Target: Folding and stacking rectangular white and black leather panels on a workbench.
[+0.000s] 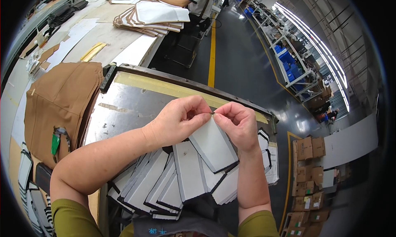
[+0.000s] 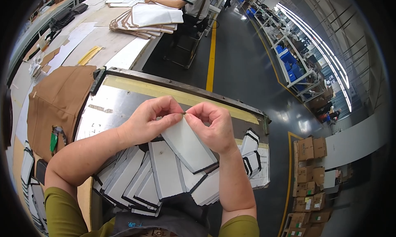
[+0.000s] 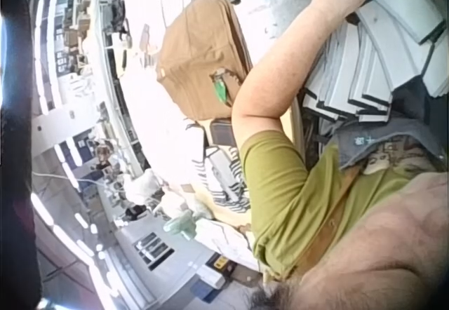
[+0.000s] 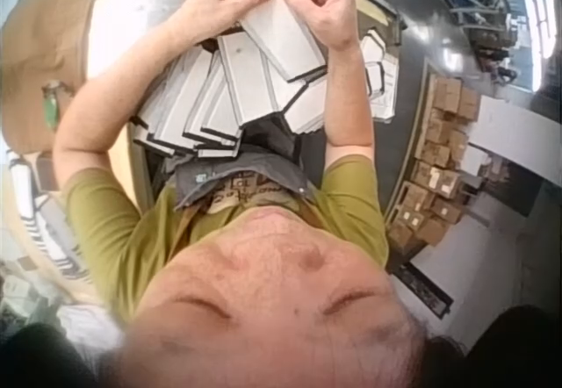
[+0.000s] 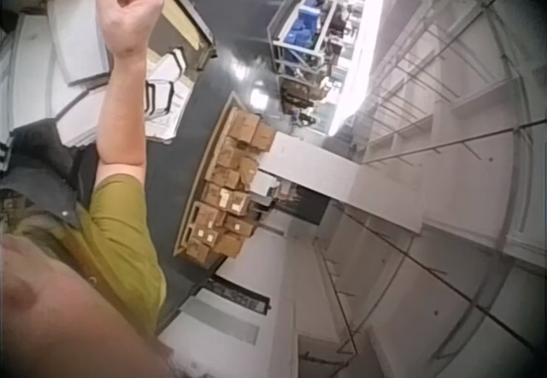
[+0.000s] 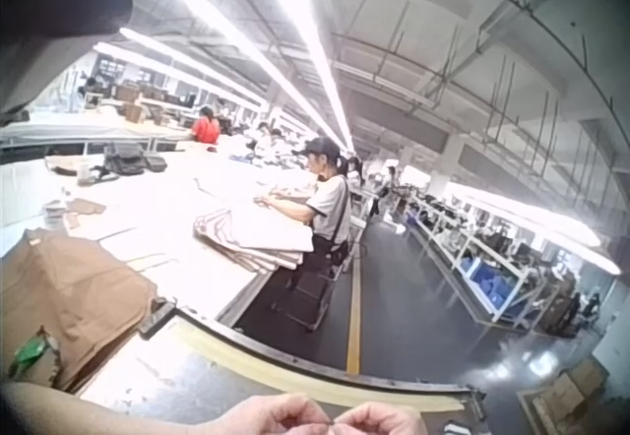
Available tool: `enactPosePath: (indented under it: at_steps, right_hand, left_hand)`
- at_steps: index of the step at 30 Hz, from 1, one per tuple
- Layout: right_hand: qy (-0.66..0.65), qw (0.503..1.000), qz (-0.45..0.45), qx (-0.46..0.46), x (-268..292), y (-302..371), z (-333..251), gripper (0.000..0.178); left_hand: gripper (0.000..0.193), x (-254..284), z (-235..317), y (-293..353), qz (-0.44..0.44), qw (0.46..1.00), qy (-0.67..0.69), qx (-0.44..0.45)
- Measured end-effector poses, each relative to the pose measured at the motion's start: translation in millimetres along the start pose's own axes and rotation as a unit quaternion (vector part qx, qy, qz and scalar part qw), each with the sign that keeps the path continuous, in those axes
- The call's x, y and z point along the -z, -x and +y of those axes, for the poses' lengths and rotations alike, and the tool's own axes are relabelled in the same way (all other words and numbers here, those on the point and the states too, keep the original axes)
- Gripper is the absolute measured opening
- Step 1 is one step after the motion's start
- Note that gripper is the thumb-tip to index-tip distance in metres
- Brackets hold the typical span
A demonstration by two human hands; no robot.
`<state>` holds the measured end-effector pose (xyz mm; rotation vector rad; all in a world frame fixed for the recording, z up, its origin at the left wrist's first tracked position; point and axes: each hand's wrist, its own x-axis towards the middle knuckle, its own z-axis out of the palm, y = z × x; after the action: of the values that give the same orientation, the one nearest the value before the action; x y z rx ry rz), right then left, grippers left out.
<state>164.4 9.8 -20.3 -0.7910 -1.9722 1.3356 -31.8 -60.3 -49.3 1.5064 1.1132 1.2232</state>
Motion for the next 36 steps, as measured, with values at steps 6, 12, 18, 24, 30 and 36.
enactPosePath:
  at_steps: [6, 12, 18, 24, 30, 36]
  right_hand:
    - [0.005, 1.000, -0.011, -0.008, 4.2, -0.4, 0.4, 0.007]
    - [0.222, 0.967, 0.048, 0.112, -2.4, 2.3, -25.4, 0.004]
    - [0.351, 0.921, 0.063, 0.157, -8.4, 5.5, -36.9, 0.005]
    - [0.425, 0.871, 0.031, 0.244, -6.5, -0.8, -32.4, 0.004]
    - [0.428, 0.872, -0.052, 0.232, 1.6, -10.6, -29.7, 0.003]
    - [0.433, 0.861, -0.130, 0.234, 4.9, -20.1, -39.3, 0.005]
  left_hand:
    - [0.018, 1.9, 3.3, -1.9, -0.021, 0.989, 0.127, 0.074]
    - [0.018, 2.2, -6.2, -4.4, -0.034, 0.961, 0.241, 0.130]
    - [0.017, 2.9, -4.1, -6.3, -0.039, 0.959, 0.235, 0.154]
    - [0.018, 0.4, -5.9, -5.8, -0.016, 0.960, 0.240, 0.143]
    - [0.018, 0.6, -4.5, -5.3, -0.011, 0.972, 0.183, 0.149]
    - [0.016, 3.3, -3.7, -5.1, -0.032, 0.972, 0.168, 0.159]
